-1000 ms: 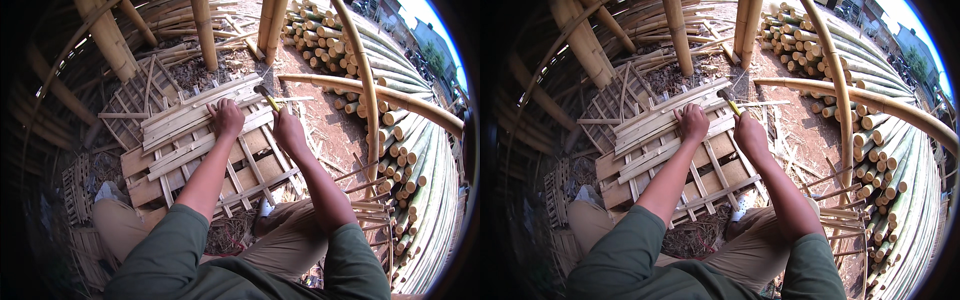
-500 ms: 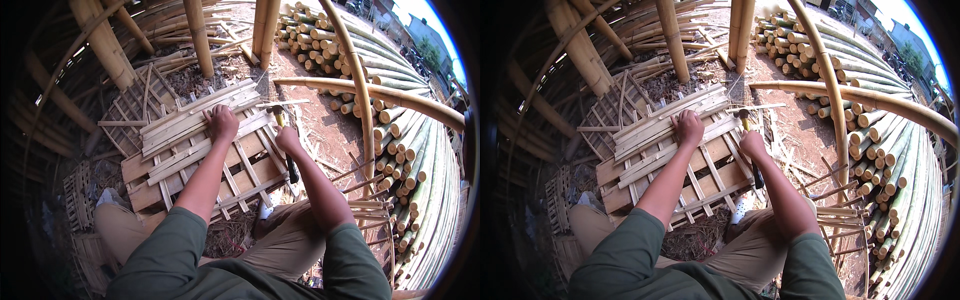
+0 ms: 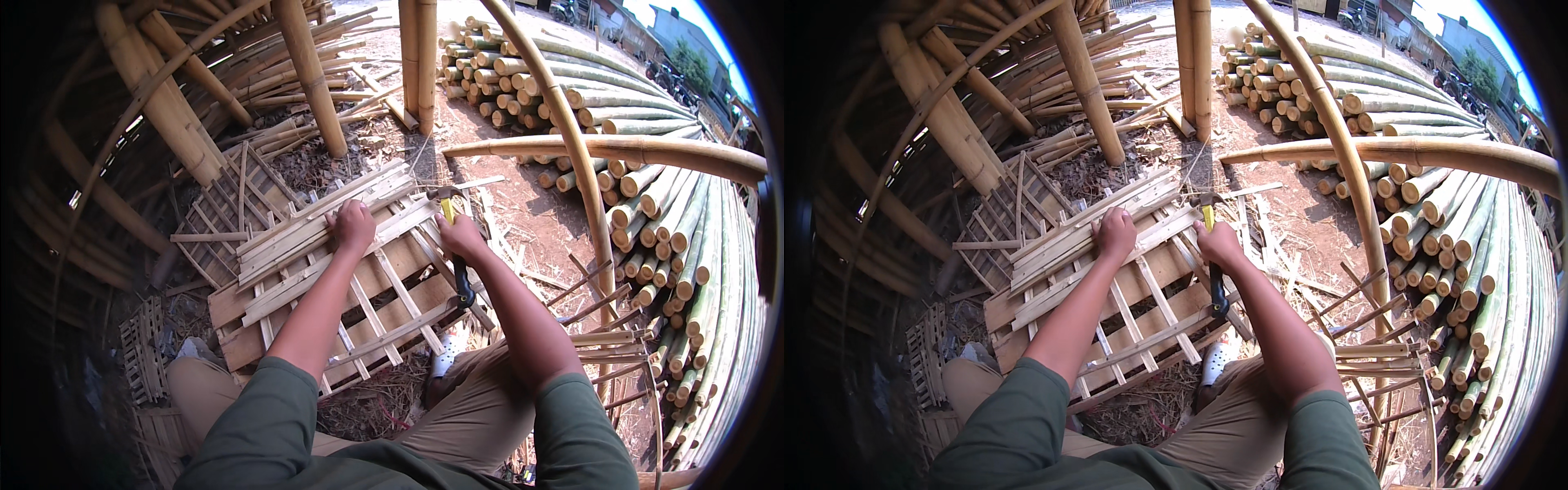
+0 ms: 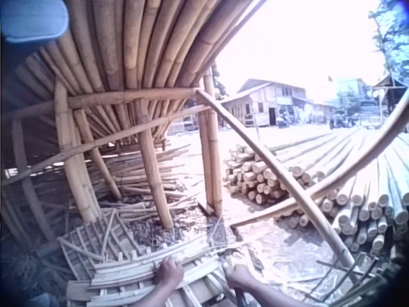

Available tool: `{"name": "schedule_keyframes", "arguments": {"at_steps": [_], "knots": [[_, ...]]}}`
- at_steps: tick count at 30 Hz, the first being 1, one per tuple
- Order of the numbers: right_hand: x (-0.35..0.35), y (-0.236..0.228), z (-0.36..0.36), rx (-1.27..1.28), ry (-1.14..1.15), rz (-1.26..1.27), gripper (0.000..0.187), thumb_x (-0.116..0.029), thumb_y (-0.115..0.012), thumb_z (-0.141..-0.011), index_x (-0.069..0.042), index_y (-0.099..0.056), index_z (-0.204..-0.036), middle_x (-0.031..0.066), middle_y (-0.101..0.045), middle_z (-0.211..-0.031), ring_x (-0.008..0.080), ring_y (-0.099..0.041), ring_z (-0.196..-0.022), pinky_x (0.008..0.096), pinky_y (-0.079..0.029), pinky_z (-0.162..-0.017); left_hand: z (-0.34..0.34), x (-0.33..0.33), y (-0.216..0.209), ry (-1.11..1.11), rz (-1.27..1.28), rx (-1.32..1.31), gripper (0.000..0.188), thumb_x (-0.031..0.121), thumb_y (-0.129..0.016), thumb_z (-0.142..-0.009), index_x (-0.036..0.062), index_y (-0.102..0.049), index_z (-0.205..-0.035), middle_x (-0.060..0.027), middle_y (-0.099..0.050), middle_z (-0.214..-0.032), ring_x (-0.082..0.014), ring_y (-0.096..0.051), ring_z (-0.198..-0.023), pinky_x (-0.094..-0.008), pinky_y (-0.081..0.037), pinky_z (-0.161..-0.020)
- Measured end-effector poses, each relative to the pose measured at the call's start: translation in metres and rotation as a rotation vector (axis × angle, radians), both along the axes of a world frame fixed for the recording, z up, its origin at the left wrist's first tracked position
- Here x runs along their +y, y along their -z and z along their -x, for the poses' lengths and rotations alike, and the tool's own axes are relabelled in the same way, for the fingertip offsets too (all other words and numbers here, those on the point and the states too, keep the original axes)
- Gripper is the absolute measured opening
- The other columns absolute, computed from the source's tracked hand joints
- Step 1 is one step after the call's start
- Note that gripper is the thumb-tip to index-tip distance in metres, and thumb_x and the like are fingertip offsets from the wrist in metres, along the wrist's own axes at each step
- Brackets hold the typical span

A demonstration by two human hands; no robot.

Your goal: The person constructs a bamboo lattice by hand, positioning thin bamboo strips onto a wooden frame and hammering nails into them using a hammer.

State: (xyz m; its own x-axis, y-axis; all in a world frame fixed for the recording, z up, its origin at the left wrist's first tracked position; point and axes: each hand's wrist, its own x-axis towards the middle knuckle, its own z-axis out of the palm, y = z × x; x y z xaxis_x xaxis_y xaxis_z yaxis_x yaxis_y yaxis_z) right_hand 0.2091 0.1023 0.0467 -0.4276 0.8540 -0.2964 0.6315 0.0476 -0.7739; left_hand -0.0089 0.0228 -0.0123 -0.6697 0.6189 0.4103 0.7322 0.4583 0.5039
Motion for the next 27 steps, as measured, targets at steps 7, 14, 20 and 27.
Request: {"name": "schedule_keyframes", "arguments": {"at_steps": [7,14,20,27], "knots": [[0.015,-0.008,-0.005,0.196,0.055,0.127,0.043,-0.039,-0.074,-0.081,-0.003,-0.055,-0.069,0.0047,-0.055,-0.060,0.0149,-0.051,-0.048,0.0349,-0.042,-0.045,0.004,0.002,-0.032,0.044,0.124,-0.102,0.031,0.029,-0.042,-0.092,0.0069,-0.064,-0.090,-0.0165,-0.066,-0.101,-0.0375,-0.059,-0.100,-0.0618,-0.031,-0.097],[0.010,-0.026,0.002,0.112,0.001,0.008,0.041,-0.031,-0.083,-0.072,-0.004,-0.053,-0.068,0.0047,-0.058,-0.062,0.0142,-0.053,-0.051,0.0329,-0.043,-0.049,0.047,-0.066,-0.078,0.271,-0.090,-0.459,0.028,0.021,-0.046,-0.091,-0.0004,-0.058,-0.078,-0.0141,-0.065,-0.086,-0.0262,-0.063,-0.088,-0.0327,-0.045,-0.086],[0.012,-0.029,0.008,0.275,-0.076,0.022,0.038,-0.023,-0.085,-0.069,-0.006,-0.050,-0.068,0.0039,-0.057,-0.061,0.0139,-0.052,-0.050,0.0322,-0.043,-0.047,0.123,-0.222,-0.063,-0.006,-0.126,-0.527,0.018,0.021,-0.051,-0.089,0.0081,-0.058,-0.080,-0.0040,-0.053,-0.103,-0.0156,-0.046,-0.109,-0.0331,-0.035,-0.089],[0.024,-0.023,0.010,0.244,-0.075,-0.013,0.033,-0.006,-0.080,-0.070,-0.008,-0.048,-0.070,0.0026,-0.056,-0.063,0.0122,-0.053,-0.051,0.0302,-0.044,-0.046,0.101,-0.250,-0.039,-0.278,-0.012,-1.151,0.021,0.038,-0.055,-0.083,0.0210,-0.061,-0.094,0.0043,-0.055,-0.104,-0.0138,-0.049,-0.106,-0.0348,-0.026,-0.080]]}}
